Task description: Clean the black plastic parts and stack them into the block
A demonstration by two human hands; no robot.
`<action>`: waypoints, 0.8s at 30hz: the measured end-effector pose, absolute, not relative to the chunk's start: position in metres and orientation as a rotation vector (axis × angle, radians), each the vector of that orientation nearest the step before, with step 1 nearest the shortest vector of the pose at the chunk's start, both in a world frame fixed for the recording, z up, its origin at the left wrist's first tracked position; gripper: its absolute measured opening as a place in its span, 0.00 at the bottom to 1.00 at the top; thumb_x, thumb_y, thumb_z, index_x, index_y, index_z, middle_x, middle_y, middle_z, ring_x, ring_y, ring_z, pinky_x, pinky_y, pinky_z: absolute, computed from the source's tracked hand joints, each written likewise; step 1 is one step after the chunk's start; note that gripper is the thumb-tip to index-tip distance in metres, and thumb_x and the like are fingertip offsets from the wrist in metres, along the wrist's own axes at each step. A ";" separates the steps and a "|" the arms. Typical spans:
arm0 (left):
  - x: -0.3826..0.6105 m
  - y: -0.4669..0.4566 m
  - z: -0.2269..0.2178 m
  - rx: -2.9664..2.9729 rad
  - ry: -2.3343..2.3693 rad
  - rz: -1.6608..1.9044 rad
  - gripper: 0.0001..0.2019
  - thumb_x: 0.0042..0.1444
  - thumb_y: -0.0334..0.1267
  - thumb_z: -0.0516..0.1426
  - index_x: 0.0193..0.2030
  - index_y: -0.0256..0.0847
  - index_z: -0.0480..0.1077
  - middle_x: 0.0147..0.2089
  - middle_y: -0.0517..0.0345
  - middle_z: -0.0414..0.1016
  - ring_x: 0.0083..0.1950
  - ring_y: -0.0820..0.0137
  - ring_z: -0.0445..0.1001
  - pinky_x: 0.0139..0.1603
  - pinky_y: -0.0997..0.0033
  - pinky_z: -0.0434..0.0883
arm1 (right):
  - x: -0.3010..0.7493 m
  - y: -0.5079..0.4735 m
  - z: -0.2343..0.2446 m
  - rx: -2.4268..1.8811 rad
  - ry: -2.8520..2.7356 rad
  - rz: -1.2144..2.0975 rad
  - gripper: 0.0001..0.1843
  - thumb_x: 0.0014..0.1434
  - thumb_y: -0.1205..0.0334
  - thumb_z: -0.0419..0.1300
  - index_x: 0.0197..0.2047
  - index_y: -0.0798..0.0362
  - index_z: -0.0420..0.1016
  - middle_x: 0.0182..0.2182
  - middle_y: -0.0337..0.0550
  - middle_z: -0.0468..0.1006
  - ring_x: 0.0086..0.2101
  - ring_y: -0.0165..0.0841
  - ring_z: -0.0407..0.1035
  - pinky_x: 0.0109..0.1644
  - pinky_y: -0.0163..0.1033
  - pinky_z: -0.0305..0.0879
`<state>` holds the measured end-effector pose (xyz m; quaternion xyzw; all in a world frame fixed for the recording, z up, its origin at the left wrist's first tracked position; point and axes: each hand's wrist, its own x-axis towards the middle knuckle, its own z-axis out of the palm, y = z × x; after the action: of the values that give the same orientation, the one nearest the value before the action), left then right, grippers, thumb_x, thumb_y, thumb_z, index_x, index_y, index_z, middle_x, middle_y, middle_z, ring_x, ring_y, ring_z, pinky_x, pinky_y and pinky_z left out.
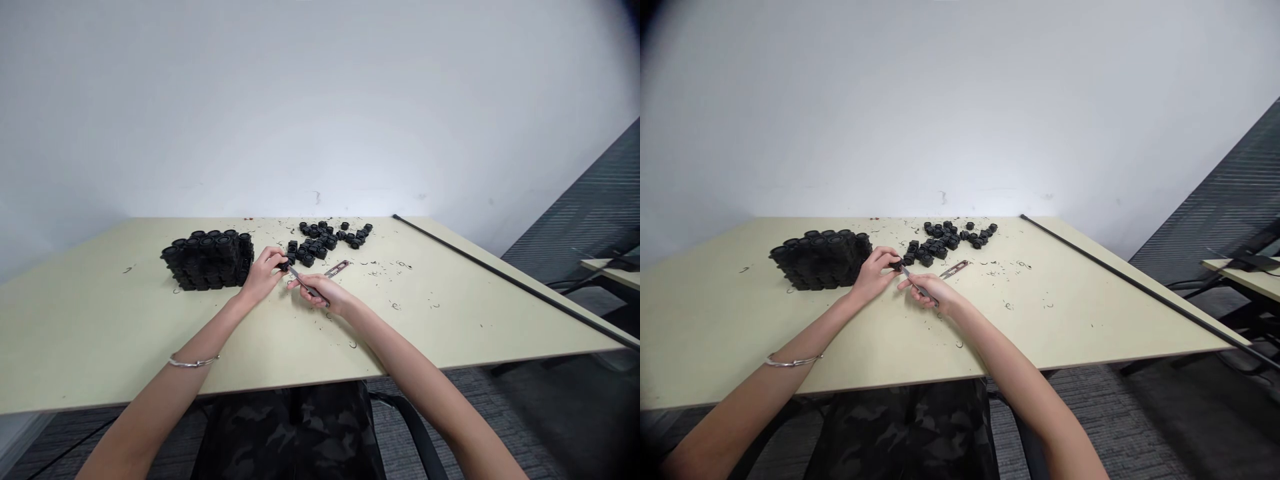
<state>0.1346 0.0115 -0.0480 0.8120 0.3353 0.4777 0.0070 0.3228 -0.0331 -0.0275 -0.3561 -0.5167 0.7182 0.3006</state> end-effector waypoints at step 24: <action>0.134 0.014 -0.051 2.458 1.109 1.410 0.14 0.54 0.36 0.56 0.48 0.41 0.70 0.48 0.51 0.74 0.50 0.64 0.72 0.49 0.61 0.72 | 0.330 -0.034 -0.022 -0.877 -1.363 1.853 0.14 0.62 0.53 0.51 0.43 0.53 0.69 0.12 0.25 0.51 0.13 0.21 0.36 0.15 0.27 0.31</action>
<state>0.1337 0.0137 -0.0514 0.8068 0.3639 0.4629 0.0491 0.3295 -0.0343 -0.0223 -0.3359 -0.5221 0.7097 0.3331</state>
